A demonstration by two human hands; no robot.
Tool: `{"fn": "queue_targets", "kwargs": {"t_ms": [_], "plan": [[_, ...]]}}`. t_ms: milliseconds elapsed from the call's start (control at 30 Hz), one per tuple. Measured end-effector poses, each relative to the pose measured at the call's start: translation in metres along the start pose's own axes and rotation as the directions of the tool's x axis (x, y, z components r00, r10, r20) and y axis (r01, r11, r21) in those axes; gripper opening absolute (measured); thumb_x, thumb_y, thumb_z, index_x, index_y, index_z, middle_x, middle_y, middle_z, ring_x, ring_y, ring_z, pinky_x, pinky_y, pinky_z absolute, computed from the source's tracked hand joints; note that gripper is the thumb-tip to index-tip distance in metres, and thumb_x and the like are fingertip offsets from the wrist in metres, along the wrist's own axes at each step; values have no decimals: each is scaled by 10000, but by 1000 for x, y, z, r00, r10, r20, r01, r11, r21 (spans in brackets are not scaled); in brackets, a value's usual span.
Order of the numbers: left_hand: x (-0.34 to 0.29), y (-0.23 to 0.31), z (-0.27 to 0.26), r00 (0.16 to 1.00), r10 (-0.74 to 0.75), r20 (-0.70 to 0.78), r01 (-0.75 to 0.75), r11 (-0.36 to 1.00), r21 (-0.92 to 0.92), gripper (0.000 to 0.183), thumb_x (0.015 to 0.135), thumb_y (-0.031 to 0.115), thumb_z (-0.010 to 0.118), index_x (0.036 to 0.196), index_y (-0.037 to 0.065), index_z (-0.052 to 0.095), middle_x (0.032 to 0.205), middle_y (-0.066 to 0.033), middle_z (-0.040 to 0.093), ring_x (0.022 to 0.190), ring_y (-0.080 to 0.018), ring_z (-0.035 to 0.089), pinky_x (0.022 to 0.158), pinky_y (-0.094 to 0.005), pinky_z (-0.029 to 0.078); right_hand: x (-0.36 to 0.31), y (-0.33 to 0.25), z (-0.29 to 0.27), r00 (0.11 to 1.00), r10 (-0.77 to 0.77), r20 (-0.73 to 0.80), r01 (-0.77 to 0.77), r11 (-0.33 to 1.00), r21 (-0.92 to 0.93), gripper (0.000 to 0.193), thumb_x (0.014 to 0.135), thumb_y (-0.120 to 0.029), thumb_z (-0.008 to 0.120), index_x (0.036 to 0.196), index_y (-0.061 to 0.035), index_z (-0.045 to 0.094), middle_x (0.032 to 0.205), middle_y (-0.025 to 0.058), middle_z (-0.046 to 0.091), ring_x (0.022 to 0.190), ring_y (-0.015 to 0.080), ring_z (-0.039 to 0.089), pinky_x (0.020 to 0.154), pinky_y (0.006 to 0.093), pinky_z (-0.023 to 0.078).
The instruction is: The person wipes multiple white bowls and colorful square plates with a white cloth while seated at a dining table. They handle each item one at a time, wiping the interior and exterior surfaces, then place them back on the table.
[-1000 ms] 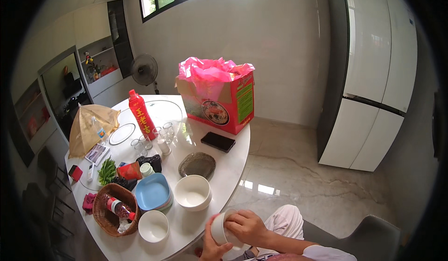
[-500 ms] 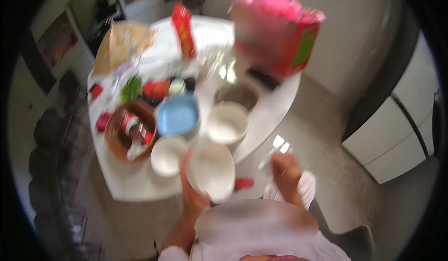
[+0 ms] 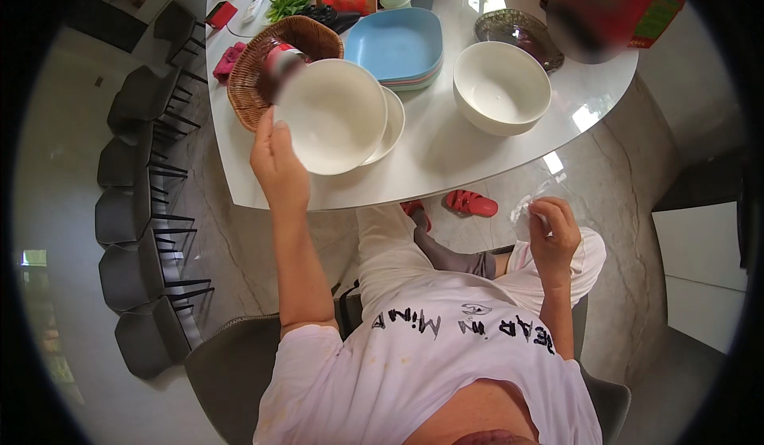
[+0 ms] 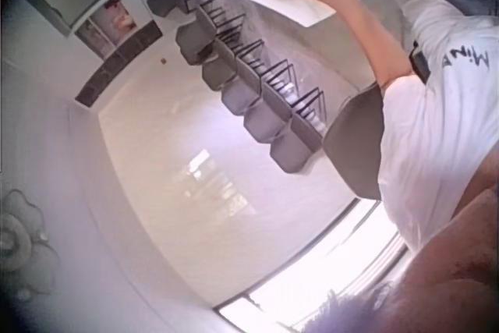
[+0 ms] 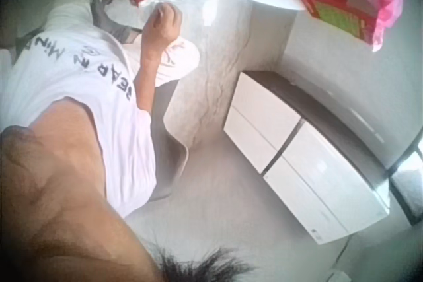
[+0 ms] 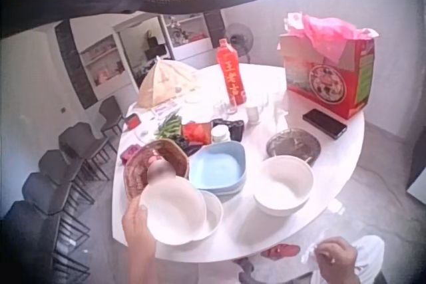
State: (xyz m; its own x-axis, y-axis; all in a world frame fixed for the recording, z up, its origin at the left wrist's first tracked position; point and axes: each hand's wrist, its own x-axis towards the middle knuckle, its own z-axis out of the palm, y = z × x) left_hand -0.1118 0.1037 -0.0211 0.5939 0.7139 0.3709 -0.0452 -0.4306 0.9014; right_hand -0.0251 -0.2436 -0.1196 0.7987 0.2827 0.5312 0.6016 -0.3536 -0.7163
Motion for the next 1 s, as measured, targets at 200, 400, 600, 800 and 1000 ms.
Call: {"fn": "queue_targets", "kwargs": {"t_ms": [200,400,600,800,1000], "plan": [[8,5,6,996,-27,85,-34,770,638,333,962,257,502,1224,67,583,964,-82,645,827,-238,629,736,-383,489,-1,2,-2,1000,-5,15,5,1000,-14,203,730,125,667,863,-20,617,863,104,634,710,236,629,581,302,494],[-2,21,33,907,419,34,-305,600,739,273,904,237,653,1143,105,651,1081,-67,603,886,-217,603,787,-362,479,-3,4,-4,1000,15,24,-16,1000,8,207,725,125,668,864,-21,621,867,101,632,715,231,630,575,298,499],[-20,55,111,574,665,478,-812,538,227,209,815,130,686,1018,79,678,1073,-91,611,1043,-295,562,961,-430,414,-1,-5,-5,998,49,44,-50,999,18,210,724,113,680,864,-31,619,878,90,628,681,215,617,550,296,492],[-12,57,140,413,576,705,-885,437,161,125,769,86,671,893,77,658,889,-63,652,907,-239,620,932,-449,440,-5,-3,-18,998,49,41,-50,999,11,215,714,113,676,864,-32,626,880,89,628,684,212,616,556,297,491],[-8,70,141,418,529,739,-856,501,125,86,792,63,658,876,76,665,803,-68,674,779,-249,639,878,-421,482,-4,2,-20,1000,17,-4,-17,997,80,209,715,117,668,861,-28,630,872,97,630,680,217,616,554,299,490]]}}
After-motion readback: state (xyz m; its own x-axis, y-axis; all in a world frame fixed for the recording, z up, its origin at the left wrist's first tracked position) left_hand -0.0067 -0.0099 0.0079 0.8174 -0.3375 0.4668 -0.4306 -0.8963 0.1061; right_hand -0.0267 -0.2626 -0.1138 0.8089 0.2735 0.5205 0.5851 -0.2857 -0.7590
